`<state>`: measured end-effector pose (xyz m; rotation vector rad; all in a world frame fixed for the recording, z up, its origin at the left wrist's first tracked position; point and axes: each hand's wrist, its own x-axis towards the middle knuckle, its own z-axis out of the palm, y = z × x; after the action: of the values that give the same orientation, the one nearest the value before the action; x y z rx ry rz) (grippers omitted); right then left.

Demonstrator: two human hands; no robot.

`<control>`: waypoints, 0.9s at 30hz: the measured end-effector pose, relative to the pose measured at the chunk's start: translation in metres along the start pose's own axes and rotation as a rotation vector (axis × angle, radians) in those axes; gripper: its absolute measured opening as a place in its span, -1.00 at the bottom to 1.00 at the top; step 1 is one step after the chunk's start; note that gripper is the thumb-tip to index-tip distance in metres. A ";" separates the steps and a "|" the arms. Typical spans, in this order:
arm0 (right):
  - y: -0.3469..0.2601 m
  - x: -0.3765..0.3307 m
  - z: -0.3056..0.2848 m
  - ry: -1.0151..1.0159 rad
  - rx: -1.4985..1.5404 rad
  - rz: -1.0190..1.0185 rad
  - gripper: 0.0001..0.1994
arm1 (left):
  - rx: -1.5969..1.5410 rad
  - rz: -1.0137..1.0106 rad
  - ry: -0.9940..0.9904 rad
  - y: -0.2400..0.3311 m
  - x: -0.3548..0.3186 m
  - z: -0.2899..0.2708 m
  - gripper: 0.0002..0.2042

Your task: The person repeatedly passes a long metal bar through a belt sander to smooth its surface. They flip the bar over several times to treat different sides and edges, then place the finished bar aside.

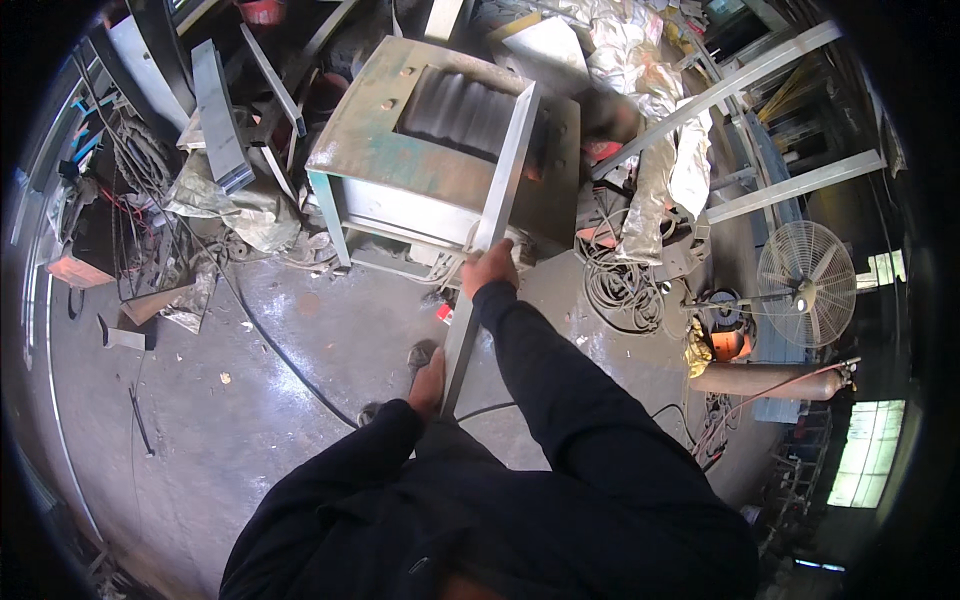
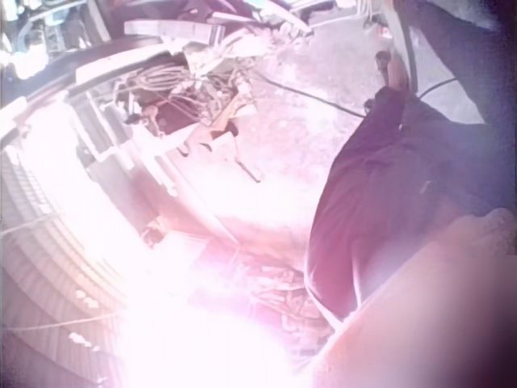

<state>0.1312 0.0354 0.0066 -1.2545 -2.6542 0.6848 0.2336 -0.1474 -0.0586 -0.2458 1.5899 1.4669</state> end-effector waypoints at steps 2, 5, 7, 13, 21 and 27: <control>0.001 -0.028 0.013 0.083 0.029 -0.037 -0.57 | 0.014 -0.012 0.006 -0.009 -0.018 -0.019 -0.23; -0.004 -0.058 0.025 0.004 0.056 0.011 -0.51 | 0.099 0.015 -0.021 -0.021 -0.043 -0.043 -0.22; -0.013 -0.077 0.033 -0.033 0.060 0.027 -0.49 | 0.190 -0.001 0.012 -0.028 -0.054 -0.062 -0.22; -0.032 -0.082 0.042 -0.023 0.028 0.000 -0.49 | 0.144 0.066 -0.025 -0.049 -0.040 -0.081 -0.32; -0.045 0.035 0.017 0.045 -0.001 -0.026 -0.51 | 0.022 -0.002 0.047 0.017 0.048 -0.032 -0.38; -0.078 0.137 -0.014 0.030 0.020 0.005 -0.55 | 0.018 -0.007 -0.012 0.129 0.082 0.002 -0.28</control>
<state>-0.0079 0.1011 0.0434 -1.2572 -2.6145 0.6869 0.1013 -0.0765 -0.0303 -0.2317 1.5901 1.4460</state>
